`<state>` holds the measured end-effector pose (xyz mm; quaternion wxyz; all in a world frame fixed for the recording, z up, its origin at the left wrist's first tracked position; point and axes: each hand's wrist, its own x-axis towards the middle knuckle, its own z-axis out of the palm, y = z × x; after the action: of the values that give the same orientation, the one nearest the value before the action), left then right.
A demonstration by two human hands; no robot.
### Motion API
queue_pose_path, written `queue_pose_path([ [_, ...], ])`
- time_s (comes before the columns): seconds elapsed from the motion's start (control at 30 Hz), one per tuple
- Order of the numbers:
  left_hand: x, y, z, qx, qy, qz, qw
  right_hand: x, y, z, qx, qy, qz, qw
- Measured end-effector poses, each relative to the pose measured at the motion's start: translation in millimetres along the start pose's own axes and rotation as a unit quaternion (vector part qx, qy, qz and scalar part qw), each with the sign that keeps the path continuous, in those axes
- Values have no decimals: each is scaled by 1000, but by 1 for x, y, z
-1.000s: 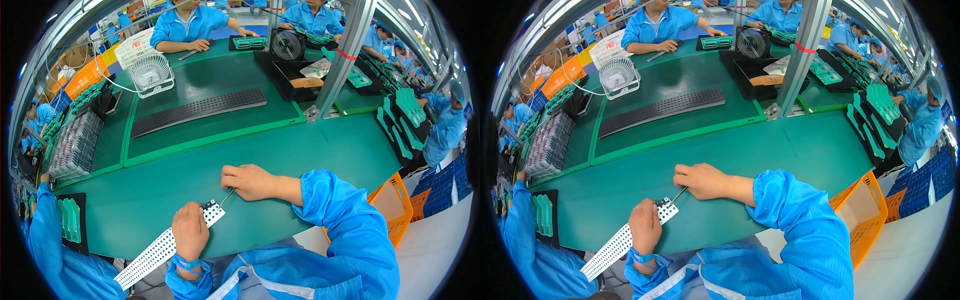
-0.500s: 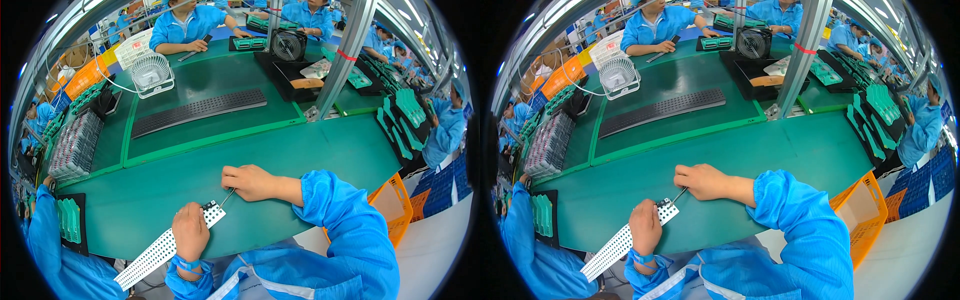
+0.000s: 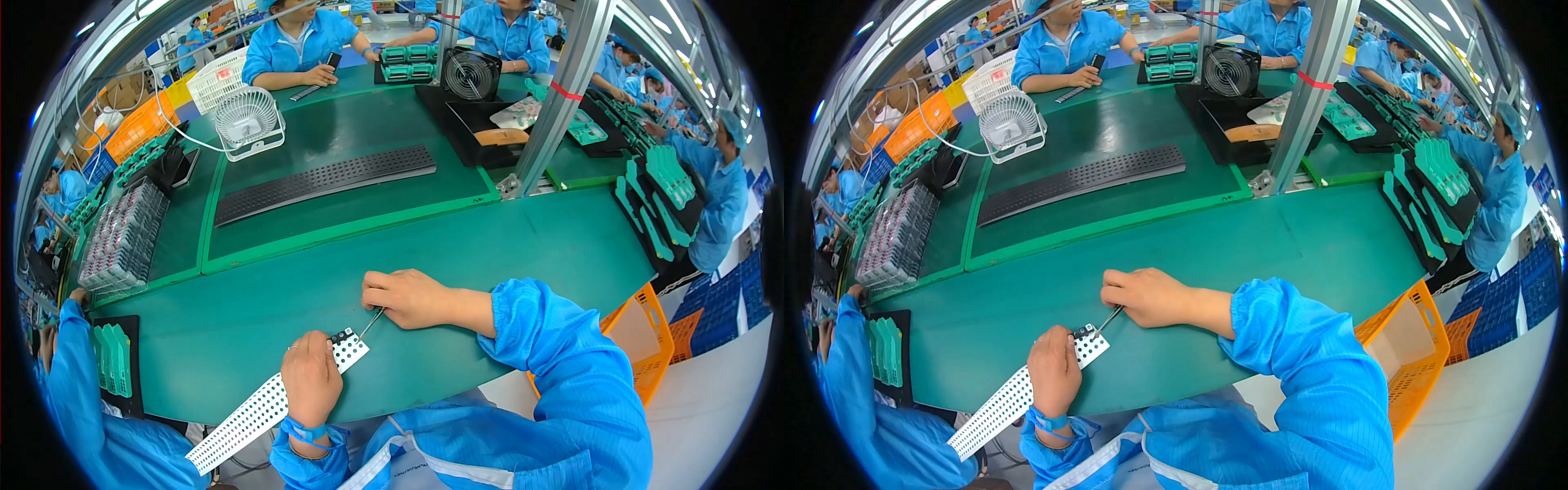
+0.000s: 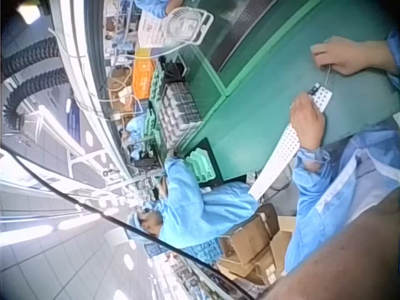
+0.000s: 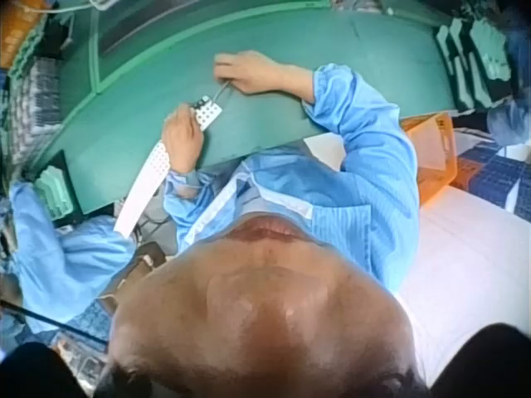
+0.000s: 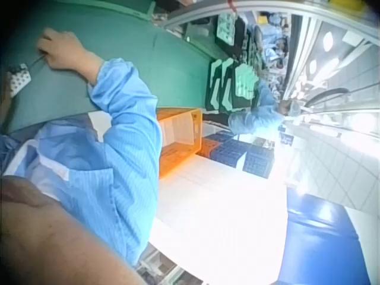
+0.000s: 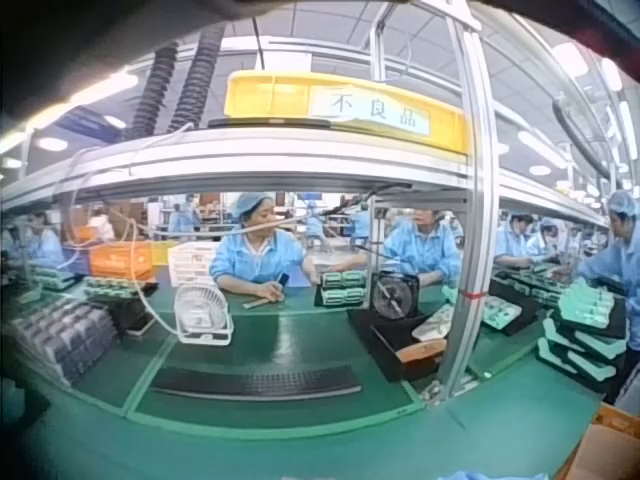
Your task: The person places small electronic components into green plastic device housings by hand, one by one, on an assembly line.
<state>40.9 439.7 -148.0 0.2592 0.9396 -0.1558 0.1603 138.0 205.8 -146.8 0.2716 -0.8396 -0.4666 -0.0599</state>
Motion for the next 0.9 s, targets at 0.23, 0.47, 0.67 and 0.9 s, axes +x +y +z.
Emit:
queue_pose_path([
  [0.23,0,1,-1,-1,-3,-2,1000,0,0,1,3,6,-4,1000],
  [0.47,0,0,0,-1,1,-3,1000,0,1,1,3,12,-10,1000],
  [0.67,0,0,0,1,1,-1,1000,0,1,1,-1,14,-10,1000],
  [0.9,-1,0,0,5,2,4,1000,0,0,2,-13,15,-6,1000],
])
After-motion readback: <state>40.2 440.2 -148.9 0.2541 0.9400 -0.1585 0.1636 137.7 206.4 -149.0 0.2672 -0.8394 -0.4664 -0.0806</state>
